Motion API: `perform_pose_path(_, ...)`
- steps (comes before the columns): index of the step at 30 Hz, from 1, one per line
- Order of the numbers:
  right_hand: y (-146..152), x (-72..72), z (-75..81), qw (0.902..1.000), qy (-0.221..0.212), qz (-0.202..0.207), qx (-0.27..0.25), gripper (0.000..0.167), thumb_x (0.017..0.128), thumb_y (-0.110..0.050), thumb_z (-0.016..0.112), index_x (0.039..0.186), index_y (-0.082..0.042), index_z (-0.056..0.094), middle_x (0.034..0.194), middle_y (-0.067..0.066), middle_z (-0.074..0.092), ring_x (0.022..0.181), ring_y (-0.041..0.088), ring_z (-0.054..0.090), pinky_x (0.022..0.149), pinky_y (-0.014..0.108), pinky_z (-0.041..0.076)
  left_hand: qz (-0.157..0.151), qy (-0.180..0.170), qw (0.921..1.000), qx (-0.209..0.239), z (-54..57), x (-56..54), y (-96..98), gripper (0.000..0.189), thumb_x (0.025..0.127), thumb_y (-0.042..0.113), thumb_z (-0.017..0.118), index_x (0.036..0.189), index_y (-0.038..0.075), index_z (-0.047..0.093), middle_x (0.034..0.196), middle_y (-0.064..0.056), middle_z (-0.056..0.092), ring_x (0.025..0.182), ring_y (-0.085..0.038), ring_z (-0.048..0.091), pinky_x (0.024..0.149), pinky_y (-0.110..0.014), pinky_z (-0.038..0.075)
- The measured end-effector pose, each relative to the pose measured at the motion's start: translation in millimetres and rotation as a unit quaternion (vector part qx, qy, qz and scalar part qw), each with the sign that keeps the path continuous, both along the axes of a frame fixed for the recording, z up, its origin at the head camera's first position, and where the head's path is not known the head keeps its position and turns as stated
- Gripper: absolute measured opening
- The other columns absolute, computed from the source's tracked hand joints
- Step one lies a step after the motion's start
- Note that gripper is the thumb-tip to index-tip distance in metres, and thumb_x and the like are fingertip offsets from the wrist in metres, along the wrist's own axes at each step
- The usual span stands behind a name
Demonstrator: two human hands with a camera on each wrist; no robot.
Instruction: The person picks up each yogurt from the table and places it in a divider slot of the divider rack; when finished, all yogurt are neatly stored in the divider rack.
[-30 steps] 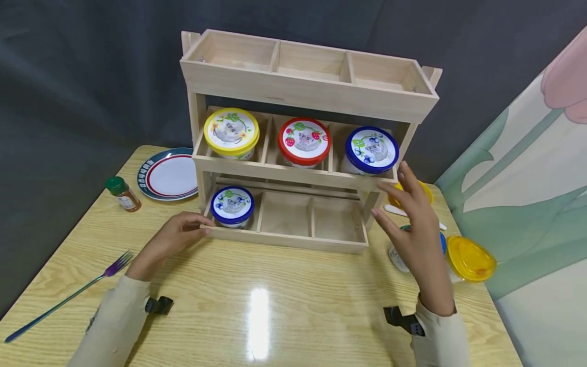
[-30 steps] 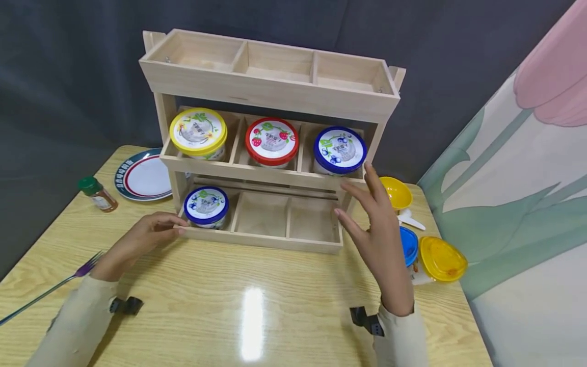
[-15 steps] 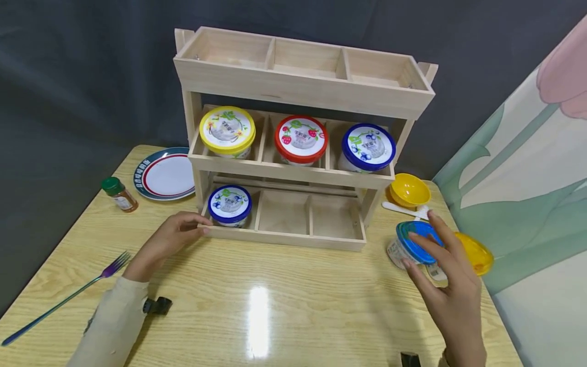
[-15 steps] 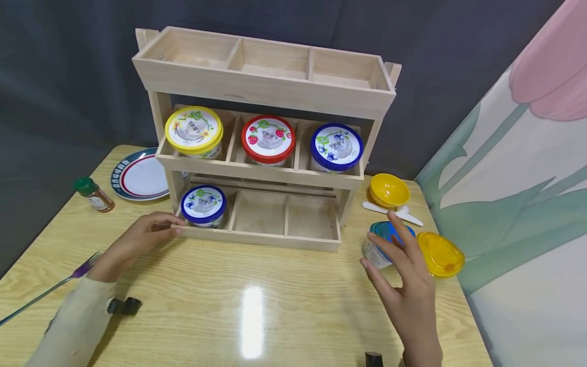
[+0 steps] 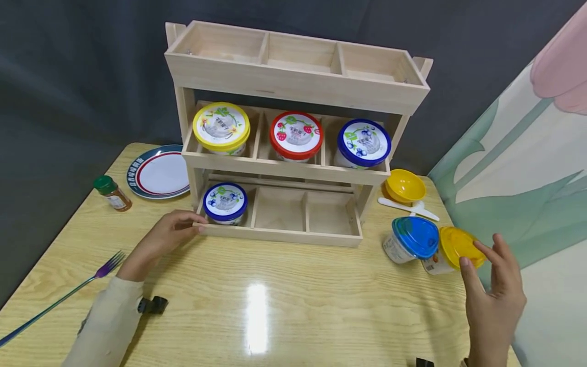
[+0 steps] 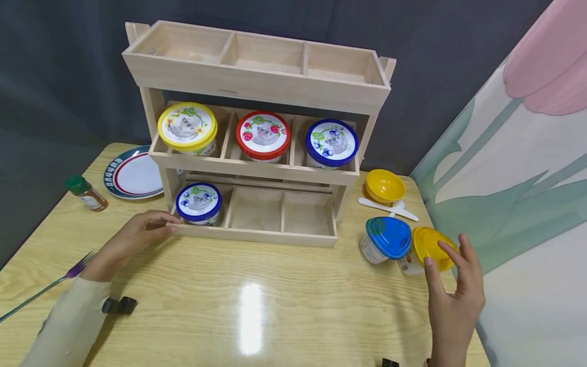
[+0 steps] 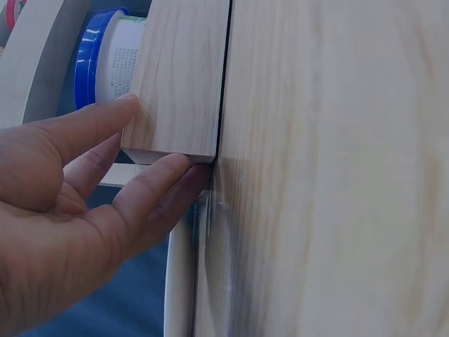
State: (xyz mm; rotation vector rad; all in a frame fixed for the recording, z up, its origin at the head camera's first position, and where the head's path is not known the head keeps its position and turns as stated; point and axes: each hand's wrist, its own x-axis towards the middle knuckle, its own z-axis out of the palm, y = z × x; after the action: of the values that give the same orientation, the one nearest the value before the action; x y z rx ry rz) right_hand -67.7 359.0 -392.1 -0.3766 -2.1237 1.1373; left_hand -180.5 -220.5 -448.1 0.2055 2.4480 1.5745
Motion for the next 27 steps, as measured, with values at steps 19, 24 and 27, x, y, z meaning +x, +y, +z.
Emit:
perform_pose_path(19, 26, -20.1, -48.7, 0.9818, -0.138, -0.046, -0.121, 0.054, 0.11, -0.018, 0.066, 0.162, -0.011, 0.052, 0.182, 0.006, 0.004, 0.163, 0.038, 0.018, 0.124, 0.048, 0.031, 0.012, -0.038, 0.9992, -0.002, 1.3, 1.3, -0.1, 0.028, 0.111, 0.012, 0.063, 0.132, -0.005, 0.069, 0.153, -0.029, 0.049, 0.135, -0.049, 0.055, 0.107, -0.059, 0.046)
perform_pose_path(24, 24, -22.2, -52.4, 0.9823, -0.09, -0.058, -0.154, 0.045, 0.107, -0.015, 0.07, 0.151, -0.015, 0.062, 0.181, 0.007, 0.016, 0.158, 0.042, 0.032, 0.113, 0.024, 0.042, 0.011, -0.035, 0.9993, 0.001, 1.0, 2.4, -0.9, 0.029, 0.111, 0.013, 0.064, 0.132, -0.006, 0.069, 0.153, -0.029, 0.047, 0.135, -0.049, 0.055, 0.105, -0.057, 0.047)
perform_pose_path(27, 23, -21.8, -53.8, 0.9782, -0.043, -0.053, -0.196, 0.037, 0.104, -0.008, 0.073, 0.14, -0.014, 0.067, 0.177, 0.008, 0.027, 0.155, 0.04, 0.04, 0.097, 0.013, 0.049, 0.01, -0.033, 0.9994, 0.003, 0.8, 2.3, -0.7, 0.029, 0.111, 0.013, 0.064, 0.132, -0.006, 0.069, 0.152, -0.029, 0.048, 0.134, -0.049, 0.056, 0.106, -0.056, 0.047)
